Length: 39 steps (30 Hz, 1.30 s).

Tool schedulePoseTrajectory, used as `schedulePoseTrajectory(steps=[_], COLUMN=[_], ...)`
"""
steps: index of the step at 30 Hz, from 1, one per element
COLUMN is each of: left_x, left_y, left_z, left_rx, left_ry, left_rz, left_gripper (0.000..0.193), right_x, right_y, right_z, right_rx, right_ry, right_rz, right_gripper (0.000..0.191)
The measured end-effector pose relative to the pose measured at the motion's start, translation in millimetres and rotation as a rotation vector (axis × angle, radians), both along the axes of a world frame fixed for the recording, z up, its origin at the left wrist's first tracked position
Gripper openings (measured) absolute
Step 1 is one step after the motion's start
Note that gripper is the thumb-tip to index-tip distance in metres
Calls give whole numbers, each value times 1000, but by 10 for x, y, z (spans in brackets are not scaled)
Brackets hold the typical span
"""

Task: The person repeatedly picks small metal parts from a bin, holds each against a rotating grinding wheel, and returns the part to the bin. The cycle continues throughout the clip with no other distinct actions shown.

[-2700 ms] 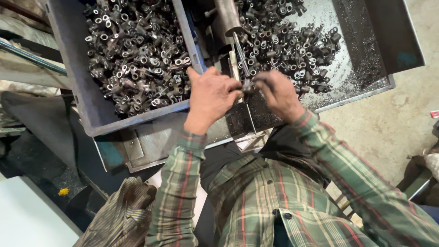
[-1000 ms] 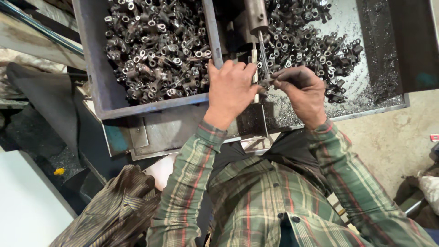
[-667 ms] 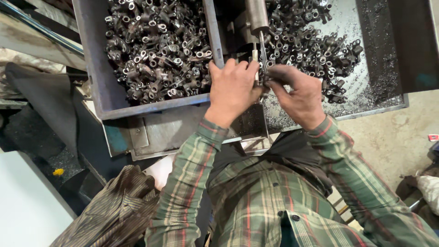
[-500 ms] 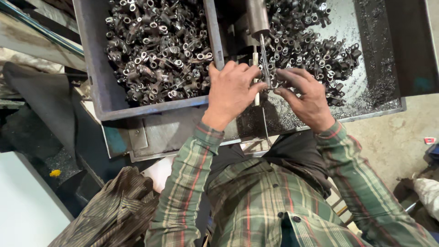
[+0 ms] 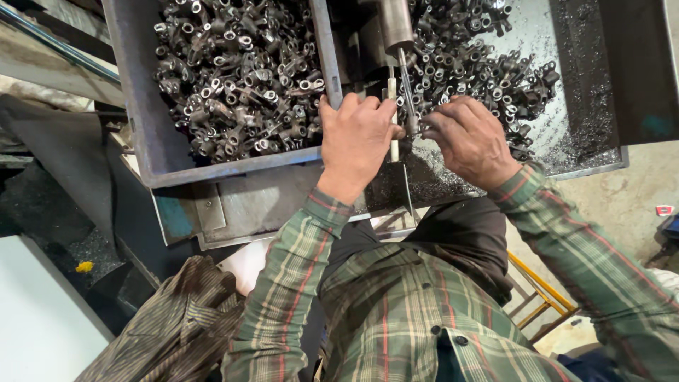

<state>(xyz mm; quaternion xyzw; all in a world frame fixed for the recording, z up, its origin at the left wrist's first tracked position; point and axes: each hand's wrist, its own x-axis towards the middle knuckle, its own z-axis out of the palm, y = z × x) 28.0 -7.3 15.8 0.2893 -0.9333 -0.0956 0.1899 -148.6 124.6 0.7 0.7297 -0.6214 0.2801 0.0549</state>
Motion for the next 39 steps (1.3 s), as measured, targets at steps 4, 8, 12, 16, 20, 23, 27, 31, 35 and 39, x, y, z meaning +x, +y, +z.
schedulePoseTrajectory(steps=[4,8,12,16,20,23,27,31,35,39], left_x=[-9,-15,-34,-92,-109,-96,-58,-19,-3,-9], left_y=[7,14,18,14,27,1,-18,-25,-45,-61], left_z=[-6,-34,-68,-84,-92,-95,-89,-76,-58,-17], left_rx=[-35,-55,-121,-141,-115,-161,-134,-143,-90,-50], left_ry=[-1,-11,0,19,-8,-9,-43,-82,-103,-125], left_rz=[10,22,49,108,122,76,2,-60,-104,-118], left_gripper=[30,30,29,24,15,9,17,23,25,28], right_x=[-41,-90,-142,-200,-216,-207,-187,-171,-137,-82], right_y=[-17,-17,-90,-191,-215,-219,-221,-202,-175,-156], right_z=[-24,-113,-226,-305,-315,-280,-222,-211,-263,-325], right_rx=[-6,-23,-37,-44,-37,-52,-56,-91,-113,-129], right_ry=[3,23,55,47,8,12,-21,-27,-73,-130], right_rz=[8,17,25,-12,2,-4,4,-5,-47,-84], right_gripper=[29,26,25,23,21,23,25,30,28,27])
